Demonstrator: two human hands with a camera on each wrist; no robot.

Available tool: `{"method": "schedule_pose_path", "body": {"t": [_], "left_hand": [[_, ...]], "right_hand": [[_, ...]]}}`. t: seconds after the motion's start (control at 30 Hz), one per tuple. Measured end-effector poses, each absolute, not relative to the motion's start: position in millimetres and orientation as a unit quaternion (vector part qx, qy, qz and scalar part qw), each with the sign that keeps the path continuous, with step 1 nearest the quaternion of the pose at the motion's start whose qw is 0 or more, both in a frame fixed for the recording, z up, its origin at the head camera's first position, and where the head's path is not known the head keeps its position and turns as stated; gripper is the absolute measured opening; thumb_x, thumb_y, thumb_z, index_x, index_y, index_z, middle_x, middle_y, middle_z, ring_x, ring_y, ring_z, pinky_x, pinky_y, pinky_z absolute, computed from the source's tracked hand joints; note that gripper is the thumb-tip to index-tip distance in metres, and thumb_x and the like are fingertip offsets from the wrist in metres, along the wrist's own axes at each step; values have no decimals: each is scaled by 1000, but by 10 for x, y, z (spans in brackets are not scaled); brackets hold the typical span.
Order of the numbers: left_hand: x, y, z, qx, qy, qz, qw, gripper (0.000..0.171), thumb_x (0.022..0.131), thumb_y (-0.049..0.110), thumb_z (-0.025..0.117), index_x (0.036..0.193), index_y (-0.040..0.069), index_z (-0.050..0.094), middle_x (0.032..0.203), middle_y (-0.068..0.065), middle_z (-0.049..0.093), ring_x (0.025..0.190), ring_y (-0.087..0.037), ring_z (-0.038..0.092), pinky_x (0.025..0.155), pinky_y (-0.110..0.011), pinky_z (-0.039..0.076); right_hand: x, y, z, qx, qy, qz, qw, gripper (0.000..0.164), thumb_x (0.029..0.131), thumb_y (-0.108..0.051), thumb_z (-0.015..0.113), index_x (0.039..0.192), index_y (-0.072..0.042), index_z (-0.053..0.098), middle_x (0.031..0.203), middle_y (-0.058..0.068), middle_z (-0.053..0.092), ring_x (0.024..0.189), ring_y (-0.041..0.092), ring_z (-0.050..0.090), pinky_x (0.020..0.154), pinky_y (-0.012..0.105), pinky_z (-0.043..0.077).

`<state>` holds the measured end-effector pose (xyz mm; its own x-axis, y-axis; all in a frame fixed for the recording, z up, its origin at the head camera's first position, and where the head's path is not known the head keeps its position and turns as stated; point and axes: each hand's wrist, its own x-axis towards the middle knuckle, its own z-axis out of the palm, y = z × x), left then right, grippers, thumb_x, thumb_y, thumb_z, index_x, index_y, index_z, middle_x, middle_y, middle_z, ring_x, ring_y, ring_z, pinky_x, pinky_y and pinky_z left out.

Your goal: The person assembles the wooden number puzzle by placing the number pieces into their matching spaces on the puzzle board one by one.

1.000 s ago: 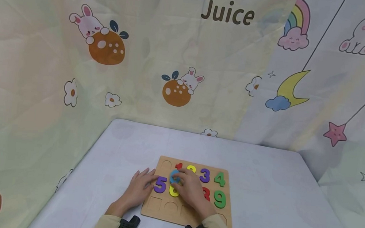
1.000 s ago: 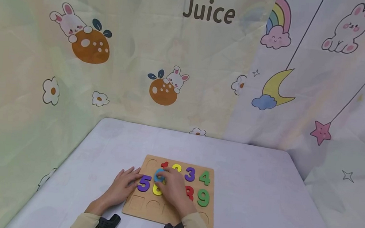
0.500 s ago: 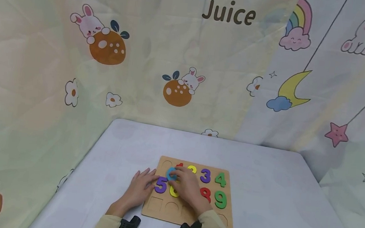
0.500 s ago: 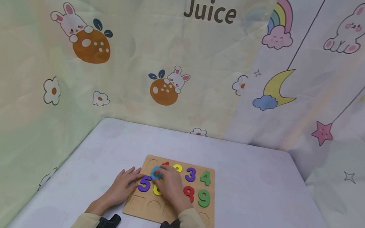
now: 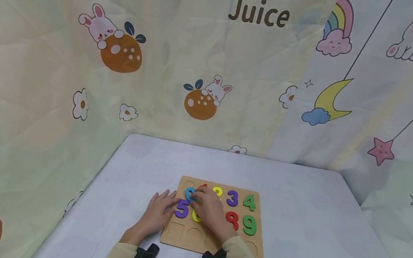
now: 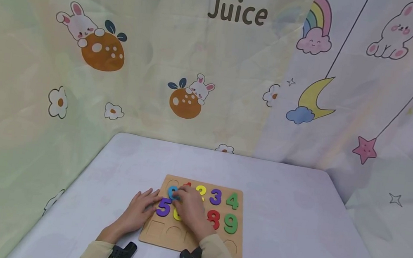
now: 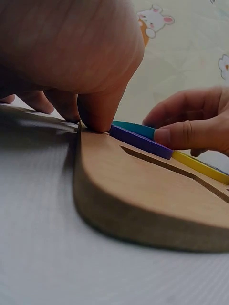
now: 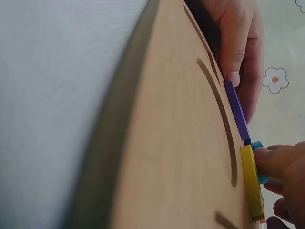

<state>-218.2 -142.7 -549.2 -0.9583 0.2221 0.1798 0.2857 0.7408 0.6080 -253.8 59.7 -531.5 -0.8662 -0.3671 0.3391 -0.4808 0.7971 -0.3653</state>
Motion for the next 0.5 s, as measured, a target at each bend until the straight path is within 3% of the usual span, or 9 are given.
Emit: {"method": "schedule_pose_path", "body": {"t": [0.27,0.5], "left_hand": [[-2182,-1428,-5481,-144,-930,-335,51,33,95,11,60,128,10,64,147,-15,48,143,-38,30,117,-62,10],[-2184,-1429,-5491,-141,-930,-335,52,33,95,12,60,128,10,64,146,-15,48,143,-37,30,117,-62,10]], "right_hand": [[-2549,548,-5297,242,-946,172,130,21,88,-30,73,108,-26,77,113,-4,65,104,17,61,94,35,54],[-2537,523,-5288,247,-946,156,141,22,89,-28,72,111,-24,76,121,-4,68,109,19,63,95,35,54]]}}
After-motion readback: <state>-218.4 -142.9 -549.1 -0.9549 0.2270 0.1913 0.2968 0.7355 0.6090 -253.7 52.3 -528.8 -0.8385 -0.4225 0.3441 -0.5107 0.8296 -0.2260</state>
